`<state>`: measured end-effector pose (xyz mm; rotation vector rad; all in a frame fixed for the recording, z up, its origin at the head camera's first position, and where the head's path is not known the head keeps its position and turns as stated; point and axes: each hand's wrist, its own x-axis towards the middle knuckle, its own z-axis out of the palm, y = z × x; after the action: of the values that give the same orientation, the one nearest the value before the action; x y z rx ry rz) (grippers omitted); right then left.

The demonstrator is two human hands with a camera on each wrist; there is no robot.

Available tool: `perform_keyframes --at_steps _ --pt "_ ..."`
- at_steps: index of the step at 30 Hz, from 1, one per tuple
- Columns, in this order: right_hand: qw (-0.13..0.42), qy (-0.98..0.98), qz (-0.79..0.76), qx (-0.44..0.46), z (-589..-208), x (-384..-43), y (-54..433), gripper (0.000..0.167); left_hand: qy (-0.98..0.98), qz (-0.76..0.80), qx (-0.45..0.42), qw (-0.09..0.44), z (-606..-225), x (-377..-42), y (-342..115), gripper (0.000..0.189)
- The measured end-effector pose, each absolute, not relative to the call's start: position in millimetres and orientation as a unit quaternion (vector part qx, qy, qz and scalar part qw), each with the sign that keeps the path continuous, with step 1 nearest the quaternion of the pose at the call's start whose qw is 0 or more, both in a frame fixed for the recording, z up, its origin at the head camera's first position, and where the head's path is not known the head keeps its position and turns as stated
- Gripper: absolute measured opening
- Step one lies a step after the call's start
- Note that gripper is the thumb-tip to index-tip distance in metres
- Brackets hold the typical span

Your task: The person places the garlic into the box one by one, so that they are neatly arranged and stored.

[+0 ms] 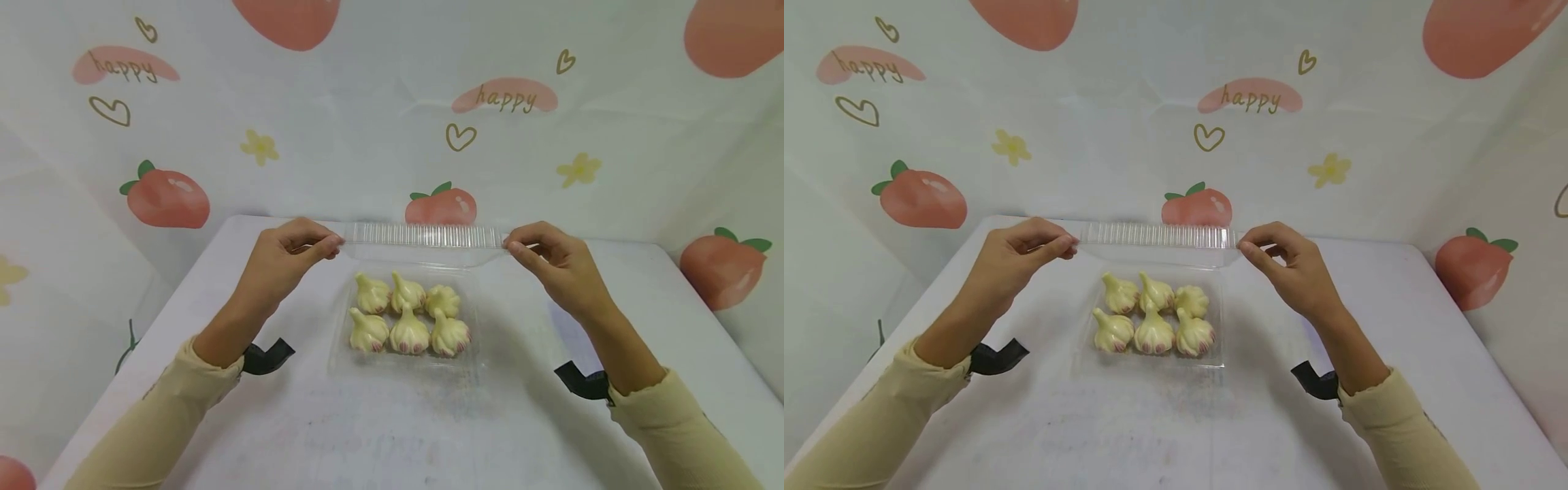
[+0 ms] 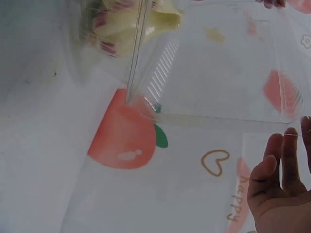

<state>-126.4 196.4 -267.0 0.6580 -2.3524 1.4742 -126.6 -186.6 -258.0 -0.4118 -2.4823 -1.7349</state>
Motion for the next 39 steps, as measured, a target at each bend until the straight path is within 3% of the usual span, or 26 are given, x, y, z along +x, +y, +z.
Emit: perform_keyframes --at_steps 4,13,20,28,39 --pt "0.146 -0.811 0.514 0.236 -271.6 -125.0 198.5 0.022 -0.814 -0.560 -0.146 0.042 -263.7 -125.7 -186.5 0.021" --pt "0.125 -0.821 0.512 0.219 -290.0 -117.4 201.1 0.015 -0.826 -0.544 -0.144 0.022 -282.2 -120.6 -189.9 0.020" --pt "0.103 -0.814 0.530 0.214 -305.0 -112.6 203.8 0.019 -0.827 -0.547 -0.131 -0.001 -296.5 -114.2 -189.0 0.026" --pt "0.080 -0.832 0.515 0.190 -313.8 -107.6 206.0 0.030 -0.840 -0.531 -0.100 -0.041 -308.9 -109.7 -188.9 0.047" --pt "0.029 -0.837 0.516 0.180 -326.3 -103.9 210.0 0.039 -0.848 -0.518 -0.085 -0.065 -316.1 -102.3 -188.4 0.047"
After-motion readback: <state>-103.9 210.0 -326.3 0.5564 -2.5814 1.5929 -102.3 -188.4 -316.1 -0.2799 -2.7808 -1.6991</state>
